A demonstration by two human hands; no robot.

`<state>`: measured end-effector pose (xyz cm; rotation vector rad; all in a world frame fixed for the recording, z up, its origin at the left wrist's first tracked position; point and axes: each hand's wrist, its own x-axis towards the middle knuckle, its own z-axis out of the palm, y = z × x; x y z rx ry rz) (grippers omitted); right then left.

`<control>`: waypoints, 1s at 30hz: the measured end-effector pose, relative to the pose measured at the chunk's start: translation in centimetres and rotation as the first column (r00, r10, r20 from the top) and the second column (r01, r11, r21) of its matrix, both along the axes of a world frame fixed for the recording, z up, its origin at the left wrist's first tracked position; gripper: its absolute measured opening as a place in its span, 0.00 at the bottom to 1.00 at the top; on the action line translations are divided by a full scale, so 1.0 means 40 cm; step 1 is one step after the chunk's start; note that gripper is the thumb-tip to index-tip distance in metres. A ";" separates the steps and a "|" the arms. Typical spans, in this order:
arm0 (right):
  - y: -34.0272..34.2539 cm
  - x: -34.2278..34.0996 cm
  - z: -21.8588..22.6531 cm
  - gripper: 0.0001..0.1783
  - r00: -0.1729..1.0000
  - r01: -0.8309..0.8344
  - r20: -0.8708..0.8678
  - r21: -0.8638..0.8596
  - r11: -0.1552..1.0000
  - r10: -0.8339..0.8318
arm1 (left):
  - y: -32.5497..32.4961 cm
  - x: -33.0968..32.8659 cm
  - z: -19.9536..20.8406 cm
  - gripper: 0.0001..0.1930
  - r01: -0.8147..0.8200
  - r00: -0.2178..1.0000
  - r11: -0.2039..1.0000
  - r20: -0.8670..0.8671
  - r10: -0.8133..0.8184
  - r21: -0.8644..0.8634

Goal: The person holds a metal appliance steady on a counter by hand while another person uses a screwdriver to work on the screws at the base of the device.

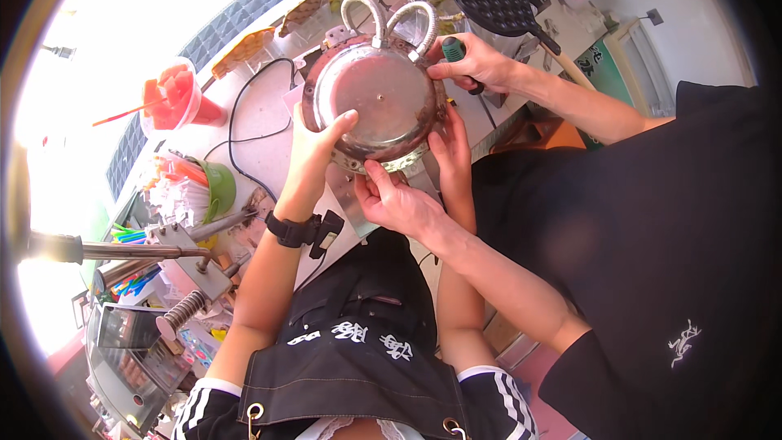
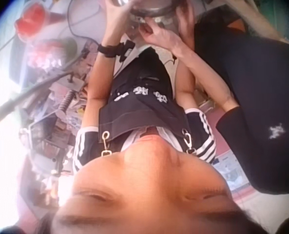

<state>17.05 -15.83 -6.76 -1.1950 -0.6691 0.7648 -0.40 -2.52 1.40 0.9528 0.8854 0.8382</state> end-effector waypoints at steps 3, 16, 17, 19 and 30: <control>-0.001 -0.004 0.015 0.34 1.000 0.006 -0.024 -0.014 1.000 -0.006 | 0.002 -0.002 -0.001 0.39 0.012 0.999 1.000 -0.039 -0.012 0.005; -0.012 -0.022 0.060 0.31 0.985 0.011 0.170 -0.020 1.000 -0.008 | 0.005 0.006 -0.019 0.41 0.005 0.999 1.000 -0.036 -0.004 0.022; -0.012 -0.026 0.069 0.31 0.982 0.009 0.188 -0.024 1.000 -0.005 | 0.005 0.006 -0.020 0.41 0.002 0.999 1.000 -0.042 -0.001 0.022; -0.017 -0.043 0.088 0.30 0.971 -0.013 0.237 -0.036 0.999 0.021 | 0.004 0.003 -0.021 0.38 0.010 0.998 0.999 -0.057 -0.007 0.040; -0.005 -0.128 0.197 0.27 0.688 -0.297 0.635 -0.193 0.935 0.349 | 0.005 0.007 -0.042 0.36 0.001 0.999 0.995 -0.042 0.003 0.097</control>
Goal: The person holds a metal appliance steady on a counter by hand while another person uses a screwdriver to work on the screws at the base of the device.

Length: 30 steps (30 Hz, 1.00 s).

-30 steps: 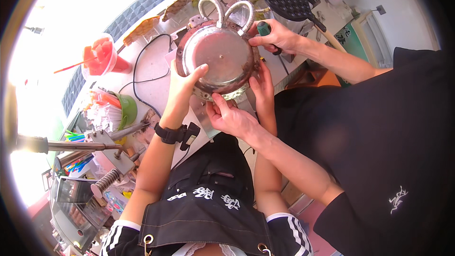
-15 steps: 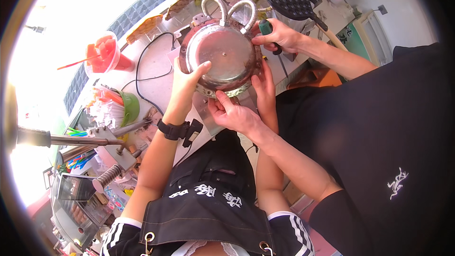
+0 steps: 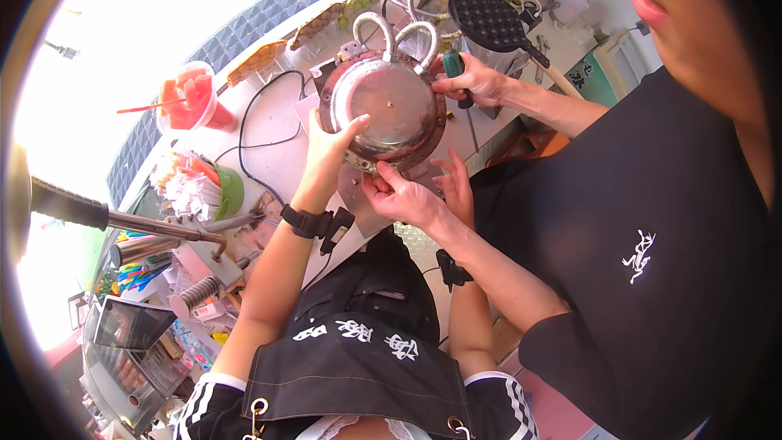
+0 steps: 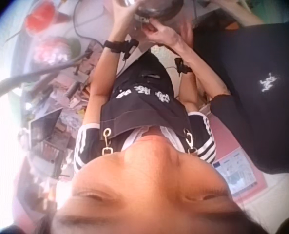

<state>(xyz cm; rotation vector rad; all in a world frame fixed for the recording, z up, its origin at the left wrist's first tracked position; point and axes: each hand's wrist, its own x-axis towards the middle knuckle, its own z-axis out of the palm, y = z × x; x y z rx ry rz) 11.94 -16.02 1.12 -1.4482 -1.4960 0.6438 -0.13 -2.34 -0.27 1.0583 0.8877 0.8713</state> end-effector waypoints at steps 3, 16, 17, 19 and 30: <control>0.013 -0.019 0.010 0.26 0.997 -0.061 0.045 -0.014 0.998 0.062 | 0.003 -0.002 -0.007 0.36 -0.021 1.000 1.000 -0.011 0.020 -0.006; -0.124 0.019 -0.108 0.23 0.776 0.311 -0.559 -0.065 0.948 -0.293 | 0.009 0.000 -0.018 0.37 -0.012 0.999 1.000 -0.044 0.013 0.022; -0.134 0.022 -0.127 0.23 0.741 0.342 -0.590 -0.081 0.936 -0.321 | 0.007 -0.001 -0.016 0.37 -0.014 0.999 1.000 -0.039 0.015 0.024; -0.147 0.021 -0.155 0.22 0.698 0.376 -0.624 -0.101 0.921 -0.353 | 0.007 -0.002 -0.017 0.37 -0.016 0.999 1.000 -0.037 0.017 0.026; -0.180 0.057 -0.243 0.27 0.774 0.395 -0.480 -0.146 0.907 -0.414 | 0.016 -0.007 -0.016 0.38 0.007 1.000 1.000 -0.028 -0.007 -0.008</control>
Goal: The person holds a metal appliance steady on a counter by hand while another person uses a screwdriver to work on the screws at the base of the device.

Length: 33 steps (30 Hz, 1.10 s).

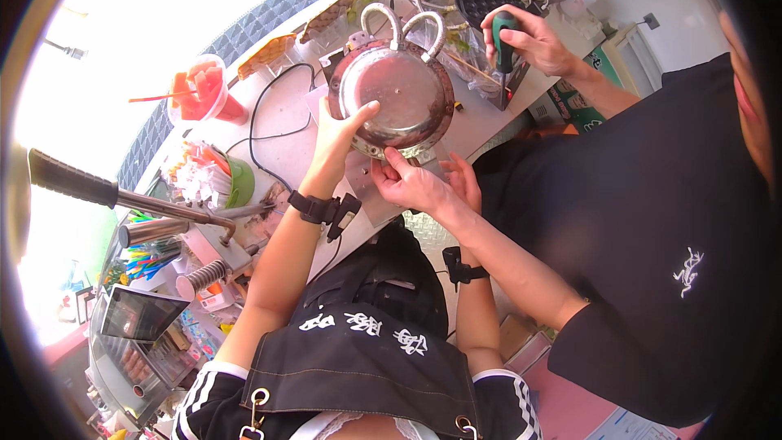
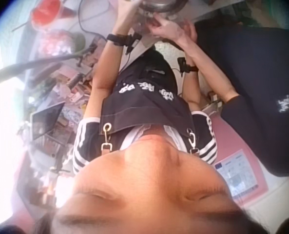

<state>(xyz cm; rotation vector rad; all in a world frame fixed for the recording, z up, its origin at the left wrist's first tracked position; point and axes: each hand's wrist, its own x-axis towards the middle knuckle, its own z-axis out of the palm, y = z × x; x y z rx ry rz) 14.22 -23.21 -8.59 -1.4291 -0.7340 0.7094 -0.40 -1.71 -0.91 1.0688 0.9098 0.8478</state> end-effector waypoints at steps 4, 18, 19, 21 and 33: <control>0.001 -0.010 0.017 0.28 1.000 0.012 -0.026 -0.001 1.000 -0.012 | -0.003 0.004 0.002 0.38 0.008 1.000 1.000 -0.008 -0.008 -0.017; -0.024 -0.024 0.004 0.23 0.994 0.102 -0.039 -0.006 0.995 -0.102 | -0.012 0.009 0.023 0.36 -0.008 1.000 0.999 0.024 0.009 -0.050; -0.026 -0.024 0.000 0.23 0.994 0.104 -0.041 -0.006 0.995 -0.105 | -0.014 0.008 0.029 0.36 -0.014 1.000 0.998 0.027 0.015 -0.064; -0.031 -0.026 -0.003 0.24 0.990 0.097 -0.113 0.073 0.993 -0.089 | -0.019 0.008 0.039 0.36 -0.018 0.999 0.998 0.032 0.021 -0.066; -0.209 -0.116 -0.062 0.25 0.972 0.103 0.235 -0.434 0.895 0.002 | -0.013 0.011 0.025 0.36 -0.017 0.999 0.999 0.040 0.019 -0.035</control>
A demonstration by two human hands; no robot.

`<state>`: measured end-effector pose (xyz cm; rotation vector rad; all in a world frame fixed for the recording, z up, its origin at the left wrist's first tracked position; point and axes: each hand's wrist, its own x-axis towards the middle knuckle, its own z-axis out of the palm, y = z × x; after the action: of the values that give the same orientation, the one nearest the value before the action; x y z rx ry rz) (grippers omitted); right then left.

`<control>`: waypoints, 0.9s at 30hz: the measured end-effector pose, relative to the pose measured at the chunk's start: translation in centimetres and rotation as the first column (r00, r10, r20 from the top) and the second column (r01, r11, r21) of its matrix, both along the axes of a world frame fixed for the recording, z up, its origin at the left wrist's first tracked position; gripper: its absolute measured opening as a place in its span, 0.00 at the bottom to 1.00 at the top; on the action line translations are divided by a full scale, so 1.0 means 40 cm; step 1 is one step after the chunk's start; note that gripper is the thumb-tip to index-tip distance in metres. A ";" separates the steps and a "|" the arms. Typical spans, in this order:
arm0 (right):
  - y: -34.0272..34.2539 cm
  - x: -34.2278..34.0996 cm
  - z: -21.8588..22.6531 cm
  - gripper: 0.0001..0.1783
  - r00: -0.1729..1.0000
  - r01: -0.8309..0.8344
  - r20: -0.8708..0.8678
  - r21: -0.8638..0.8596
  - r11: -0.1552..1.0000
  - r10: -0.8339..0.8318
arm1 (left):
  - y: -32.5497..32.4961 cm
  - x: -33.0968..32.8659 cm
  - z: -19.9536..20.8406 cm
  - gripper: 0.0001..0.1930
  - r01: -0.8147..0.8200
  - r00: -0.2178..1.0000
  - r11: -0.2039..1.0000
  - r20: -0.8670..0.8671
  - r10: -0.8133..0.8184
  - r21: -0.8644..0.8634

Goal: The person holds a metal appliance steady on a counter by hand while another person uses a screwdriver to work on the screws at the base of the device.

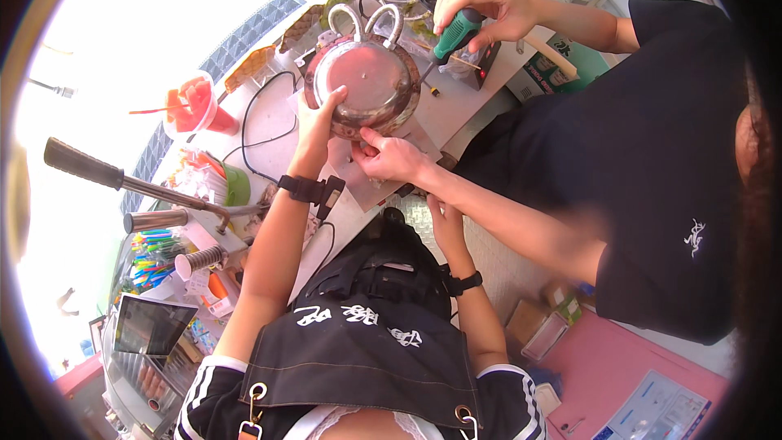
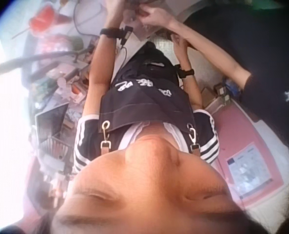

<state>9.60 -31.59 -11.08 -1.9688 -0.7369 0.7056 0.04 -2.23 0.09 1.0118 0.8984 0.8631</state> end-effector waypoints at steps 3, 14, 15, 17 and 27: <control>-0.005 -0.048 0.079 0.26 0.991 -0.133 -0.032 -0.024 0.991 0.133 | 0.009 -0.009 -0.018 0.36 -0.008 1.000 0.999 -0.002 0.008 0.031; -0.075 -0.105 0.115 0.24 0.943 -0.321 0.037 -0.152 0.935 0.330 | 0.018 0.005 -0.031 0.38 0.011 1.000 1.000 0.017 -0.011 -0.007; -0.082 -0.108 0.109 0.24 0.943 -0.320 0.039 -0.150 0.935 0.329 | 0.018 0.003 -0.032 0.38 0.012 1.000 1.000 0.018 -0.012 -0.004; -0.093 -0.111 0.100 0.23 0.930 -0.321 0.146 -0.129 0.938 0.338 | 0.014 0.007 -0.028 0.38 0.005 1.000 1.000 0.020 -0.005 0.010; -0.109 -0.134 0.106 0.23 0.925 -0.323 0.140 -0.197 0.925 0.353 | 0.021 0.006 -0.040 0.37 0.012 1.000 1.000 0.004 -0.012 0.029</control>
<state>4.25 -35.96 -6.84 -2.1000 -1.1793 0.8312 0.29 -1.40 -1.52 1.0393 0.8776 0.8701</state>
